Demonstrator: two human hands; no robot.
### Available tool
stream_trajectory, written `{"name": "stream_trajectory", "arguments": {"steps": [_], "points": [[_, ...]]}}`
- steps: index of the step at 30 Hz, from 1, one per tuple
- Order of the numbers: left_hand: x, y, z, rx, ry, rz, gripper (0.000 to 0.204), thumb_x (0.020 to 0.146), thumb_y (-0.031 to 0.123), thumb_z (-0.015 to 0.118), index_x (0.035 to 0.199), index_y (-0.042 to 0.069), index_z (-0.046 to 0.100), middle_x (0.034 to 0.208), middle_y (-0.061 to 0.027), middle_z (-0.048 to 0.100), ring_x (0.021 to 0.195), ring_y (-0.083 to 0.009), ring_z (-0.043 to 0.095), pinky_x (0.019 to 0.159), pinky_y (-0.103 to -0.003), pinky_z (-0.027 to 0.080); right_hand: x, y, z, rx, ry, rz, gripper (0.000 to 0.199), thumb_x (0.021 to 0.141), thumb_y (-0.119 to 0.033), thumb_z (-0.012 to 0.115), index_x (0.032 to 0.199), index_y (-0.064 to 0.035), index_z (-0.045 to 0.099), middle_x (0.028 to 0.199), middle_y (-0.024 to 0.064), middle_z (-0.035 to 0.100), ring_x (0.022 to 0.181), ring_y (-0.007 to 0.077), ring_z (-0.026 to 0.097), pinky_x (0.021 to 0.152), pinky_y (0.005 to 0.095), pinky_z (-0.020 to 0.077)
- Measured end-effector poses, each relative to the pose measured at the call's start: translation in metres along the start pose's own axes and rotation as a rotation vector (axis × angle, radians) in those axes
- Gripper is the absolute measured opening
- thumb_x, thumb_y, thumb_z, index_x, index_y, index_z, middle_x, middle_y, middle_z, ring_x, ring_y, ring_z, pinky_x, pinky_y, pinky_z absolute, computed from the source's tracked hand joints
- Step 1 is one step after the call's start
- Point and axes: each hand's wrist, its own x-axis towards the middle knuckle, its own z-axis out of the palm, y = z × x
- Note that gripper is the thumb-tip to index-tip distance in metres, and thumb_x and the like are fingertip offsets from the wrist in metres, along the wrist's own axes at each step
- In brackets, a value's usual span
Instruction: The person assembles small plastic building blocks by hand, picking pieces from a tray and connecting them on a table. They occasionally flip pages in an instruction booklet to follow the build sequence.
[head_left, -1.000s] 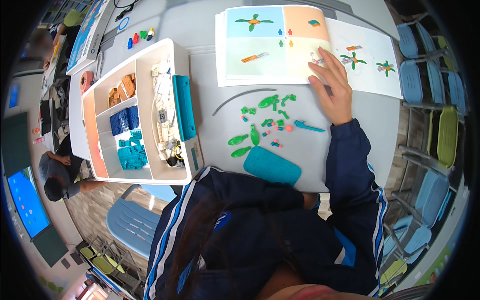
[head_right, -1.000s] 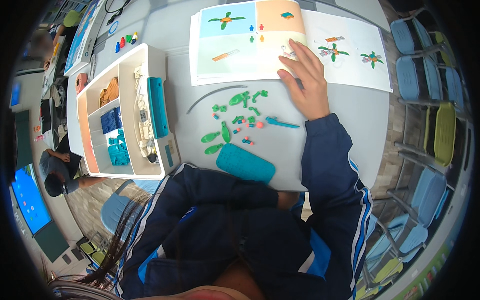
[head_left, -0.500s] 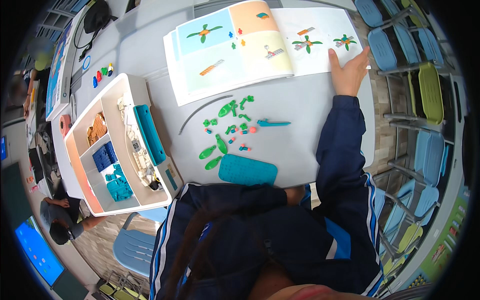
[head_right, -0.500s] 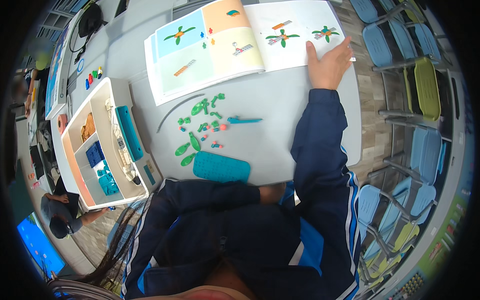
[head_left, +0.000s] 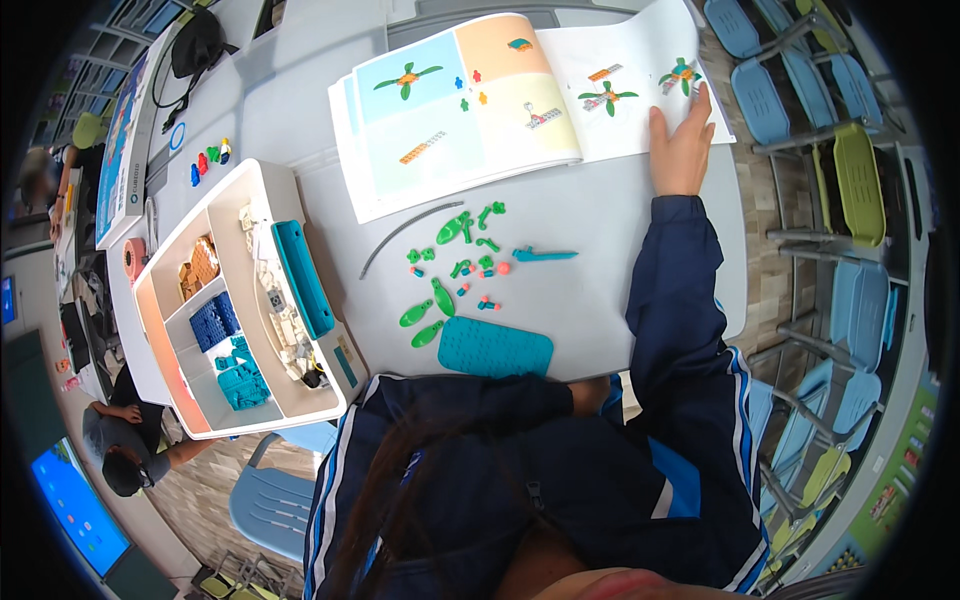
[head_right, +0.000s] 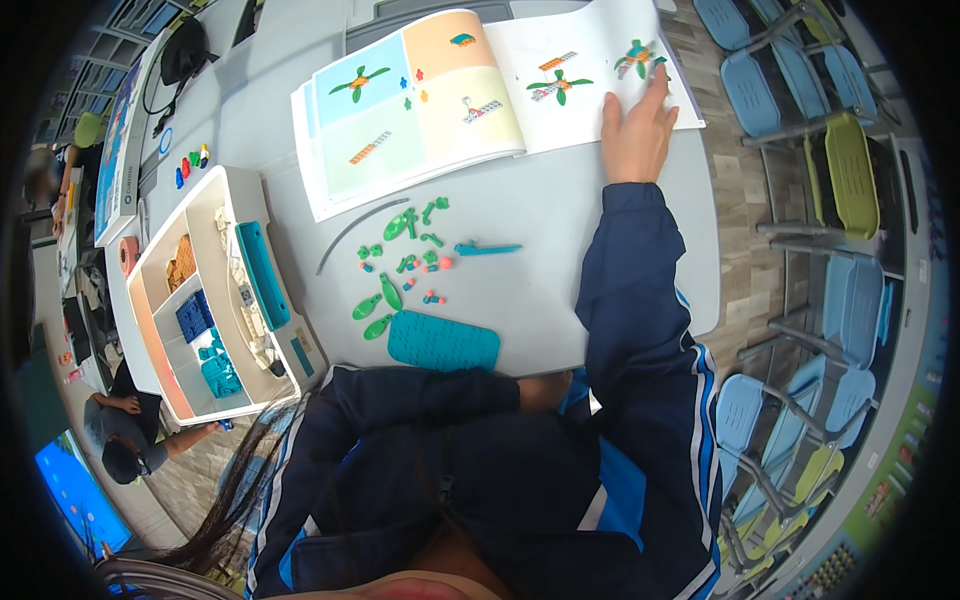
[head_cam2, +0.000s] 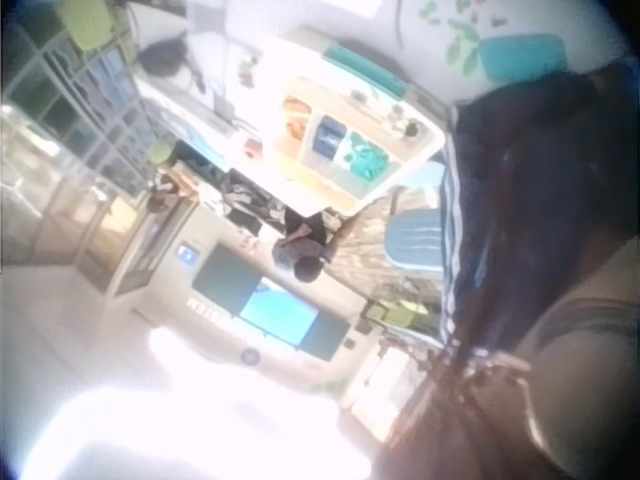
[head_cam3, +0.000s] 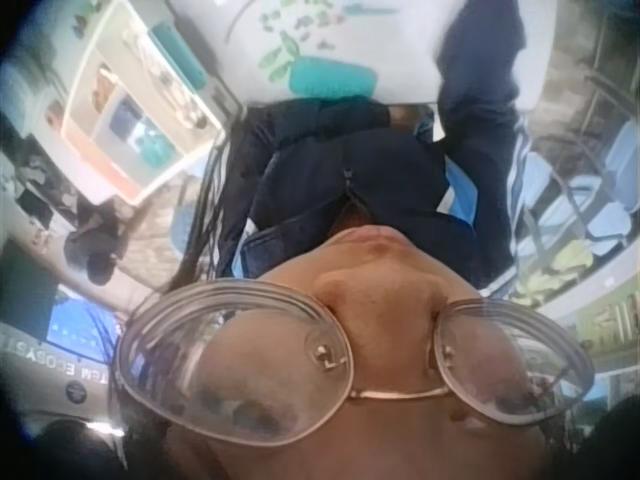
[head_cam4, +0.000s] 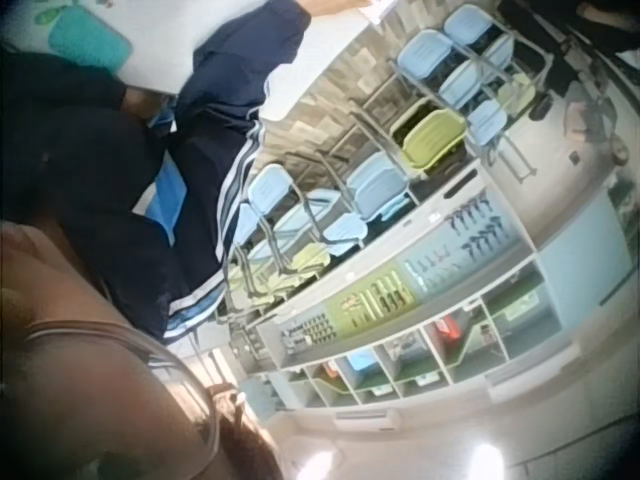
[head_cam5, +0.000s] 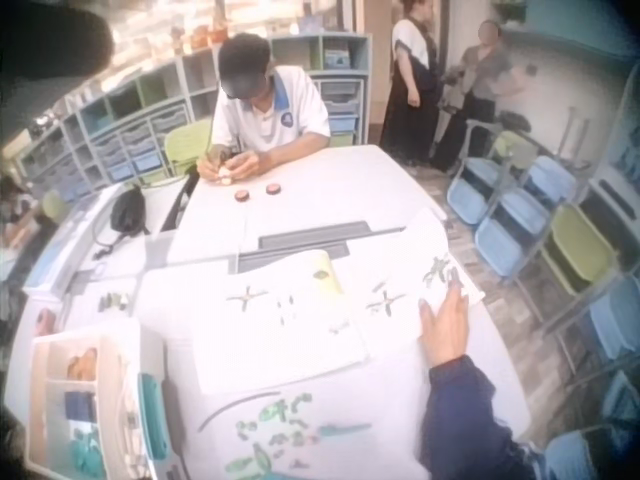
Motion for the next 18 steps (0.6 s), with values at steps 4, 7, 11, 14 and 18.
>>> {"name": "stream_trajectory", "arguments": {"steps": [4,7,11,14,18], "points": [[0.002,-0.008,-0.001,-0.035,-0.01,0.026,0.027,0.085,0.015,0.054,0.092,-0.007,0.068,0.088,-0.0176,0.068,0.077,-0.0299,0.066,0.072,-0.04,0.053,-0.015,-0.031,0.006,0.19,0.016,-0.352,0.061,0.089,-0.016,0.066,0.146,-0.0148,0.044,0.145,0.0089,0.051,0.132,0.0399,0.046,0.113,0.0562,0.0289],[0.001,-0.01,-0.001,-0.053,-0.028,0.044,0.027,0.085,0.015,0.055,0.093,-0.008,0.067,0.088,-0.0176,0.067,0.077,-0.0298,0.066,0.072,-0.04,0.052,-0.042,-0.058,0.01,0.172,-0.181,-0.613,0.073,0.078,-0.008,0.072,0.146,-0.0181,0.046,0.147,0.005,0.05,0.13,0.0405,0.049,0.111,0.0563,0.0322],[0.001,-0.013,-0.003,-0.073,-0.051,0.082,0.028,0.085,0.016,0.055,0.093,-0.008,0.067,0.089,-0.0176,0.067,0.077,-0.0296,0.066,0.072,-0.04,0.052,-0.054,-0.084,0.01,0.334,-0.231,-0.718,0.08,0.071,-0.006,0.076,0.145,-0.0182,0.048,0.147,0.0057,0.051,0.126,0.0396,0.053,0.107,0.0539,0.0388],[0.001,-0.009,0.001,-0.089,-0.078,0.102,0.028,0.085,0.016,0.055,0.093,-0.008,0.067,0.089,-0.0177,0.067,0.078,-0.0296,0.066,0.072,-0.04,0.052,-0.058,-0.092,0.007,0.382,-0.28,-0.729,0.084,0.066,-0.003,0.078,0.144,-0.0188,0.049,0.146,0.0114,0.05,0.122,0.0383,0.056,0.104,0.051,0.0442],[0.007,-0.003,0.002,-0.115,-0.1,0.116,0.029,0.085,0.017,0.055,0.093,-0.008,0.067,0.089,-0.0177,0.067,0.078,-0.0294,0.065,0.072,-0.04,0.052,-0.06,-0.091,0.012,0.467,-0.359,-0.659,0.081,0.067,-0.002,0.077,0.143,-0.0152,0.05,0.144,0.0152,0.05,0.124,0.0366,0.055,0.106,0.0479,0.044]]}}
